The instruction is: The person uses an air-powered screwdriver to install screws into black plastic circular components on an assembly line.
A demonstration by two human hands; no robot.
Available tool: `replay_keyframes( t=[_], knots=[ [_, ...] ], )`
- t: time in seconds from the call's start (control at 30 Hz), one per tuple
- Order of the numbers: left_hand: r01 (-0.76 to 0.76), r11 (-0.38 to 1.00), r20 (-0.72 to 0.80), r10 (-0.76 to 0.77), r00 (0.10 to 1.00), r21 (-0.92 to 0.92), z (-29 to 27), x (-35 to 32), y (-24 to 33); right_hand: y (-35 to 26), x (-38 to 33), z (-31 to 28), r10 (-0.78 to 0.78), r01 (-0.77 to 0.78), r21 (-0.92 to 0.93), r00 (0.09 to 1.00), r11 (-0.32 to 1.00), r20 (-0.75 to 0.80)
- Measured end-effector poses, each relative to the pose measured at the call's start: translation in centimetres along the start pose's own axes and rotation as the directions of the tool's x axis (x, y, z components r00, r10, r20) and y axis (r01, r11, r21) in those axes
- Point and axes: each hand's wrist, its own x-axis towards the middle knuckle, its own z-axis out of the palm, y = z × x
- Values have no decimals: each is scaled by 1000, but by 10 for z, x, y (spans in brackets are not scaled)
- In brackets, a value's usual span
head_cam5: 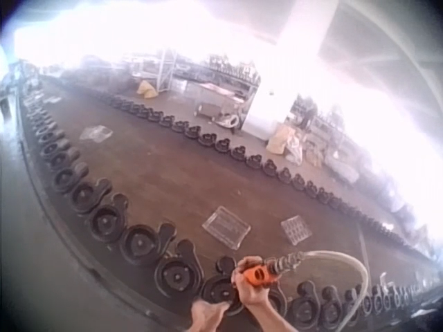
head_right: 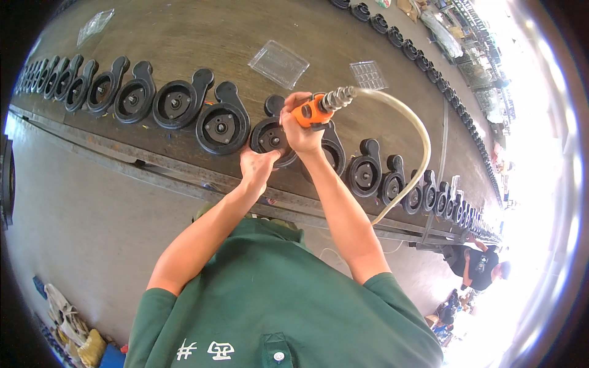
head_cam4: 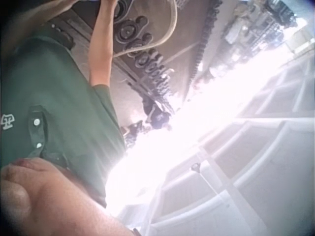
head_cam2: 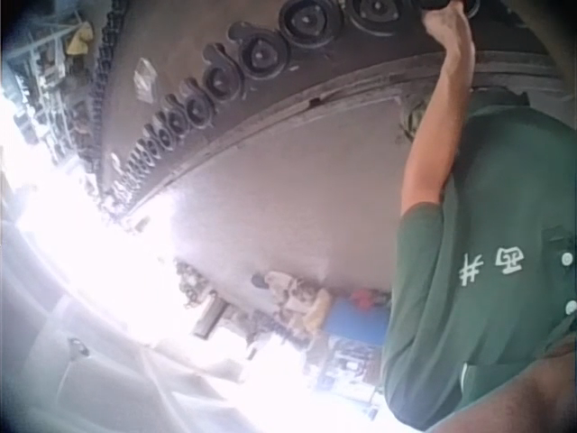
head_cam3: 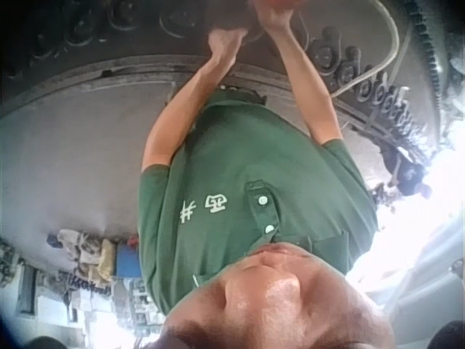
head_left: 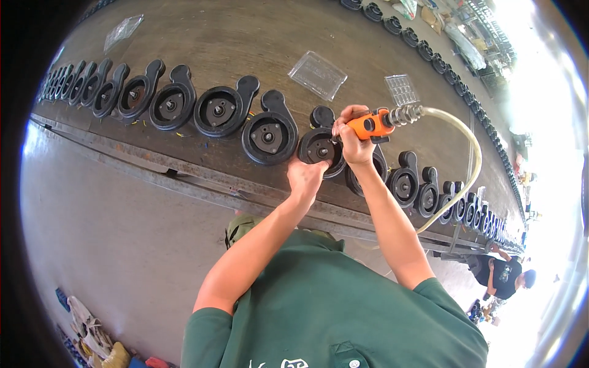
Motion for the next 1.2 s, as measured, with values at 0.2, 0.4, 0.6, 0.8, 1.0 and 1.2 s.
replay_keyframes(
  t=[0.2, 0.4, 0.6, 0.8, 1.0, 1.2],
  knots=[
    [-62, 993, 13, 63, 998, -104, 2, 2, -3, -18, -10, 15, -28, 34, 132, 998, 991, -48],
    [-110, 991, -1, 110, 994, -72, 5, 6, -8, -10, -23, 31, 33, -31, 97, 999, 995, -20],
    [-91, 987, 43, 98, 994, -134, 2, 14, -15, -8, -26, 30, 30, -29, 193, 1000, 981, -7],
    [-128, 990, 30, 130, 991, -59, 1, 6, -5, -1, -24, 28, 25, -24, 228, 1000, 973, -3],
    [-171, 985, -9, 171, 985, 3, 1, 6, -6, -2, -22, 26, 43, -46, 203, 999, 978, 20],
    [-147, 982, 16, 150, 989, -117, 1, 9, -9, -4, -20, 29, 28, -33, 237, 999, 971, 21]
  ],
)
